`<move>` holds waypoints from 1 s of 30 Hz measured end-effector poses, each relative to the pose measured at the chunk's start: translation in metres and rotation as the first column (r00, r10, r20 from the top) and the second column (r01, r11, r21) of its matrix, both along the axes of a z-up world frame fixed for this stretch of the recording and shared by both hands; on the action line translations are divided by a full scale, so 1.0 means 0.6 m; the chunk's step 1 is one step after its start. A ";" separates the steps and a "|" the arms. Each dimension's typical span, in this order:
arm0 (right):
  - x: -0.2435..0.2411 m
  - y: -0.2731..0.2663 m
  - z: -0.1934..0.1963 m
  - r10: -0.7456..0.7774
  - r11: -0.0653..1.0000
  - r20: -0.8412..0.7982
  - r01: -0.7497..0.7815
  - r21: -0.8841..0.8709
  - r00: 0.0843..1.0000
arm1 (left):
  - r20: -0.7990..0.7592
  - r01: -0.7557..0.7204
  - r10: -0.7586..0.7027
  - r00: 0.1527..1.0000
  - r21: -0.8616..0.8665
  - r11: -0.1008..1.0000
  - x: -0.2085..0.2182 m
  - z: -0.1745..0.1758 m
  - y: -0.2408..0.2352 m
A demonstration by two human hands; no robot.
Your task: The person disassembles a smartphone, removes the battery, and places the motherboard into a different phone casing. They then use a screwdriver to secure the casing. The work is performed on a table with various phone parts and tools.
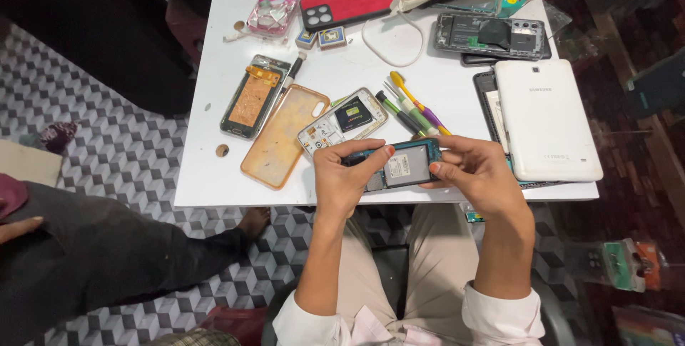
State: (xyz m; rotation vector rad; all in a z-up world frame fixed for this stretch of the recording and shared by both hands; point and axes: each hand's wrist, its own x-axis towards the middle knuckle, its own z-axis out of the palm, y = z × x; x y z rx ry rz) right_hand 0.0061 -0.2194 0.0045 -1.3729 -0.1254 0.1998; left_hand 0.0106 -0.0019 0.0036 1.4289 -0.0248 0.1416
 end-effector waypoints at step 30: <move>0.001 0.004 -0.002 0.000 0.984 0.038 0.007 -0.181 0.999 | -0.050 -0.013 0.011 0.999 -0.043 0.999 0.001 0.008 -0.005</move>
